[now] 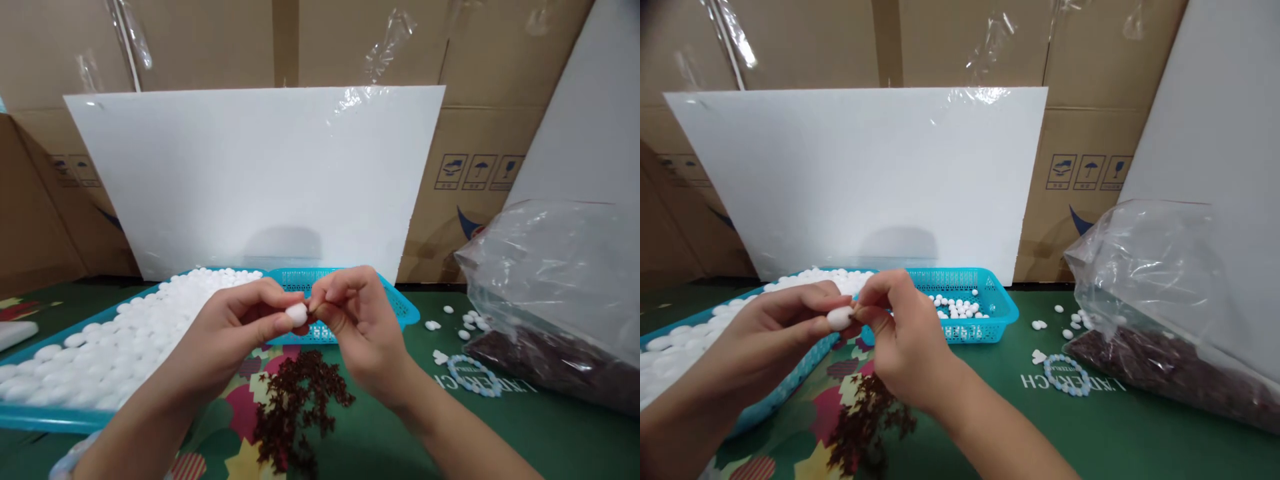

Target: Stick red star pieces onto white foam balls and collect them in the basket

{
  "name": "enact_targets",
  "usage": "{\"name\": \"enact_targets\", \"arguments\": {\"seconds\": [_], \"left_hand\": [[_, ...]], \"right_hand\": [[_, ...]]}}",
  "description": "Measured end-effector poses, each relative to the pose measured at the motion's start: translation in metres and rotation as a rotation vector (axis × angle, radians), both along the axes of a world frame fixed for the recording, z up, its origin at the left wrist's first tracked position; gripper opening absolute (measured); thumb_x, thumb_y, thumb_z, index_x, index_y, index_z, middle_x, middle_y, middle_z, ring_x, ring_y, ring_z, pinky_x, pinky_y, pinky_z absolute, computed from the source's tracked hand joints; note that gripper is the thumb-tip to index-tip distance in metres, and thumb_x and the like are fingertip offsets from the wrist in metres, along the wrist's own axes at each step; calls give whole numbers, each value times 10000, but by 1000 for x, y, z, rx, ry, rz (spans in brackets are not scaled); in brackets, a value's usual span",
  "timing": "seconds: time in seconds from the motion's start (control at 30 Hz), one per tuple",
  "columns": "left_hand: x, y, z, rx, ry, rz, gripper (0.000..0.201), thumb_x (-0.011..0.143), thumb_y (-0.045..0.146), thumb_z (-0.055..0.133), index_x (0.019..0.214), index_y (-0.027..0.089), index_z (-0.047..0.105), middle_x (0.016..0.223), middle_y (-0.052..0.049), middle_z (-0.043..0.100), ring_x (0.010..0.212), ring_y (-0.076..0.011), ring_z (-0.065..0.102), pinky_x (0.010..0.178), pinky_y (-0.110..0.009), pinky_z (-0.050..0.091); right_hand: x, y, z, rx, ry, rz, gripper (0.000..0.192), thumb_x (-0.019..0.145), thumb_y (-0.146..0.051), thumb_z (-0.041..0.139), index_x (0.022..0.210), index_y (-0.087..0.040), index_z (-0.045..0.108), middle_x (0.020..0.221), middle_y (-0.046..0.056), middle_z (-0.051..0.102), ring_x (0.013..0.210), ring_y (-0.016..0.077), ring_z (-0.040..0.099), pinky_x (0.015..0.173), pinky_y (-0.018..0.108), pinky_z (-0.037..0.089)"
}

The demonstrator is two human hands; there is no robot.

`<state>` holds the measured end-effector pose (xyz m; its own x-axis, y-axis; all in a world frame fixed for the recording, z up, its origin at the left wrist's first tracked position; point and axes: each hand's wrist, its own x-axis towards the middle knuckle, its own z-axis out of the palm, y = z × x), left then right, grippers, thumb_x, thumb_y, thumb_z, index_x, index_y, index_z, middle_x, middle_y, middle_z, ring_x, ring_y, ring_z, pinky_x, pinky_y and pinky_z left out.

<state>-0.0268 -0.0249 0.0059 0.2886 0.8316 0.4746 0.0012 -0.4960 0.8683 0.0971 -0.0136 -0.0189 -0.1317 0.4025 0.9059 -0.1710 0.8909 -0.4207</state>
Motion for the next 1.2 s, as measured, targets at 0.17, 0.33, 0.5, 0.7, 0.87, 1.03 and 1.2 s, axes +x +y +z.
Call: {"name": "enact_targets", "arguments": {"seconds": [0.17,0.33,0.5,0.7,0.87,1.03,1.2], "left_hand": [[2,-6,2,129,45,60,159,603,98,509,575,229,595,578,38,564,555,-73,513,515,-124,414],[21,-9,0,46,77,47,99,593,200,534,671,244,575,612,21,590,576,-106,537,463,-135,403],[44,-3,-3,-34,-64,35,340,506,216,607,820,304,511,867,38,546,595,-119,552,457,-160,431],[54,16,-6,-4,-226,140,117,557,249,569,668,212,559,583,39,557,523,-73,522,475,-138,424],[57,23,-4,2,-265,125,75,536,219,578,587,168,560,490,33,538,485,-68,489,454,-155,403],[62,26,5,-2,-259,81,46,543,196,549,517,158,551,415,48,491,409,-39,431,398,-137,364],[70,40,10,-62,-259,75,68,609,254,507,630,212,556,575,75,566,476,-47,486,436,-143,397]], "right_hand": [[27,-9,20,-33,116,16,226,639,-11,402,689,-231,379,597,-61,425,547,42,471,516,165,420],[58,-14,36,-77,248,-133,206,650,-34,404,676,-238,424,605,-82,440,562,32,507,561,172,439],[54,-1,34,-198,74,-180,197,648,-12,388,608,-187,471,576,-70,471,517,26,508,481,140,424],[45,4,29,-312,-205,-124,181,675,-49,375,604,-155,504,616,-17,519,593,86,522,553,245,449],[47,6,28,-440,-178,-15,105,580,-65,500,609,-160,535,506,-58,517,519,87,530,523,248,449],[48,12,31,-427,-6,74,118,538,-36,513,526,-153,522,432,-83,498,463,57,524,487,191,444],[84,13,40,-253,213,-94,110,538,-66,513,534,-176,507,500,-91,515,502,44,542,521,169,452]]}}
